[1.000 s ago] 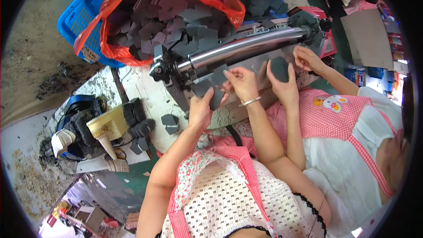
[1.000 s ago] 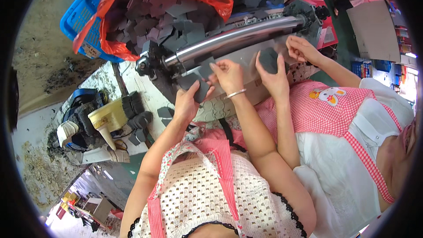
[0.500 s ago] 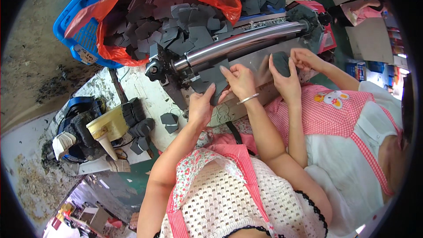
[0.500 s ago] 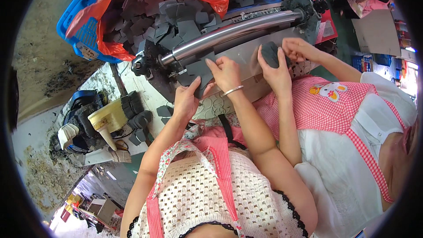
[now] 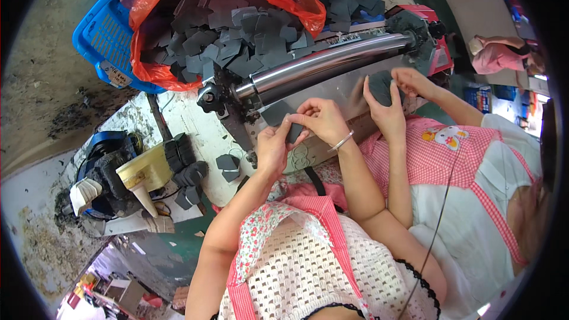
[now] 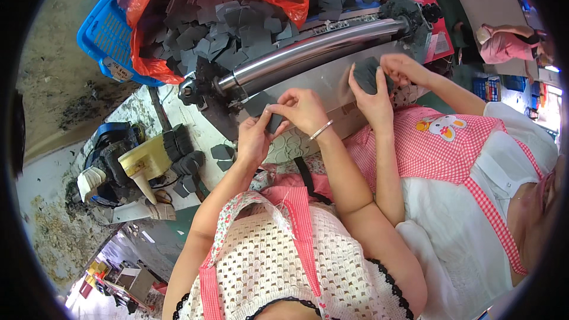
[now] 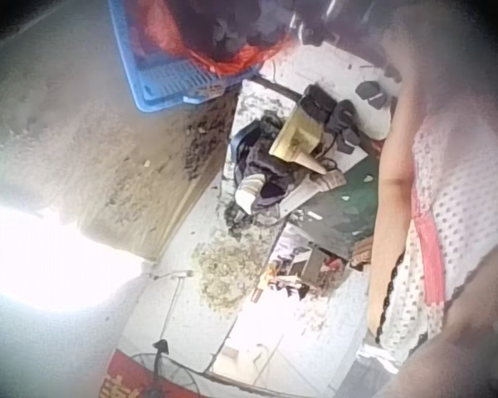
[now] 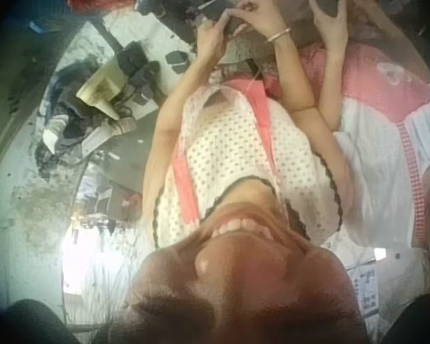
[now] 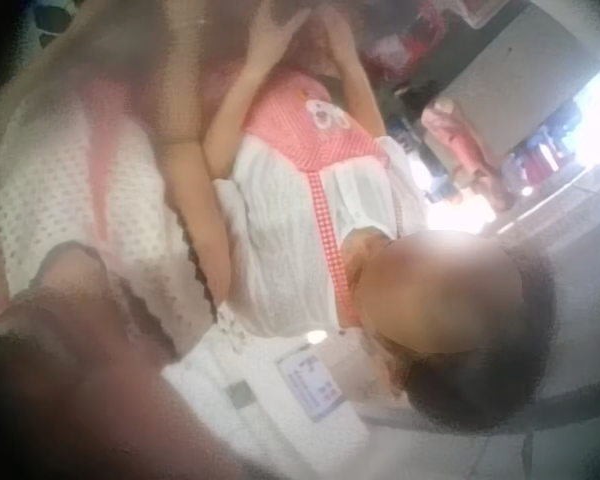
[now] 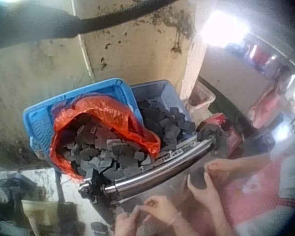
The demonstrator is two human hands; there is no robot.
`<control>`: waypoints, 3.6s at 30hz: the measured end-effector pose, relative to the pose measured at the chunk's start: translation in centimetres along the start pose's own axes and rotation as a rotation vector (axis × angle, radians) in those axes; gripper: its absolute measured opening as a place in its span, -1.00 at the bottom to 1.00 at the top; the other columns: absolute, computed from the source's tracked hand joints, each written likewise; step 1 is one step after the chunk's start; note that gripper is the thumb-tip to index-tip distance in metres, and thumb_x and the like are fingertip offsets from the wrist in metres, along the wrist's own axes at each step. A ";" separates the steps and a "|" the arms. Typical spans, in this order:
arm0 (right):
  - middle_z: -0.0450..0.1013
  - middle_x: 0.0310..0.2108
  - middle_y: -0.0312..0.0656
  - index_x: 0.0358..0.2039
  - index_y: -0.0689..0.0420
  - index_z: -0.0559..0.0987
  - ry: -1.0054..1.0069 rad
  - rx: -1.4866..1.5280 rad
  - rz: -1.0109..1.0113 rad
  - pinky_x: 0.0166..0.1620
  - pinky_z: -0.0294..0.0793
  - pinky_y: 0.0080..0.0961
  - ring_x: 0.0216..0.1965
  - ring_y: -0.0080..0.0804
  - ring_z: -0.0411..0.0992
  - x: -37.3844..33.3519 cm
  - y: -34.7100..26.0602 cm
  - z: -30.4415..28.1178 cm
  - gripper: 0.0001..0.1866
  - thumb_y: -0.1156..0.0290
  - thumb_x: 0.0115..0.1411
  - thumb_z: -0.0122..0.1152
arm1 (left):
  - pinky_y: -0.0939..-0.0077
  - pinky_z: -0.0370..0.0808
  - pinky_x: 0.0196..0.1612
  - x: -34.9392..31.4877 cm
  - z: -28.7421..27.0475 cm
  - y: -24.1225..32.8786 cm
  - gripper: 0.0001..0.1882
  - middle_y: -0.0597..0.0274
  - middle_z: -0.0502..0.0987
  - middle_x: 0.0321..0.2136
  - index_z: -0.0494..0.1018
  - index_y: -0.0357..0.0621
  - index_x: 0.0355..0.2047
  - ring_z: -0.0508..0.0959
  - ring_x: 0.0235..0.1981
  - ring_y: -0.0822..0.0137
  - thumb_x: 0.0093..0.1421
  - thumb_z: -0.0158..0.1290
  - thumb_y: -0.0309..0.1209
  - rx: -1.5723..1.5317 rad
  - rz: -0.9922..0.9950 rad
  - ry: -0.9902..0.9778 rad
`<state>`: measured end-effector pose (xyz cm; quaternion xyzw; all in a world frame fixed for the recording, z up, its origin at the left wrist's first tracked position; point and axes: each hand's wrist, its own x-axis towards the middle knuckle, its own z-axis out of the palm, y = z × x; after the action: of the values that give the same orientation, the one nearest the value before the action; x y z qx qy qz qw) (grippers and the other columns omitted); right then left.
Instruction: The person feeds shoe components through a rolling machine by hand.
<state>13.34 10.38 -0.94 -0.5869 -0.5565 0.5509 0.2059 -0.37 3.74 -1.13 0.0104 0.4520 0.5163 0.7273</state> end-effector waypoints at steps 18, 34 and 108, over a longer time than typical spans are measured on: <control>0.52 -0.63 -0.11 -0.43 0.31 0.51 0.084 -0.059 0.045 -0.48 0.46 -0.49 -0.60 -0.45 0.51 -0.2 -0.6 0.2 -0.65 0.24 0.07 0.35 | 0.57 0.62 -0.22 -0.4 -1.1 -1.7 -0.76 0.03 0.52 -0.42 0.34 -0.35 -0.36 0.63 -0.34 0.23 0.31 -0.01 -0.37 -0.014 0.012 0.045; 0.28 0.06 0.07 0.18 0.06 0.24 0.255 -0.629 -0.784 0.12 0.32 -0.19 0.14 -0.05 0.26 12.8 -9.7 0.9 0.02 0.38 -0.34 0.58 | 0.56 0.56 -0.22 -4.7 2.2 4.0 -0.86 0.14 0.59 -0.34 0.40 -0.32 -0.20 0.61 -0.29 0.43 0.24 0.02 -0.54 0.525 0.453 -0.136; 0.45 -0.50 -0.11 -0.44 0.19 0.52 -0.292 -0.703 -0.959 -0.41 0.43 -0.31 -0.48 -0.14 0.46 7.7 -17.7 3.9 -0.89 0.43 0.08 0.25 | 0.42 0.52 -0.19 9.4 -8.4 22.3 -0.80 0.14 0.59 -0.27 0.50 -0.22 -0.23 0.60 -0.24 0.17 0.10 0.14 -0.48 1.320 1.536 0.140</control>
<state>0.66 20.95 9.74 -0.2220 -0.9297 0.2549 0.1464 -21.95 17.51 -1.49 0.6676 0.5596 0.4907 0.0196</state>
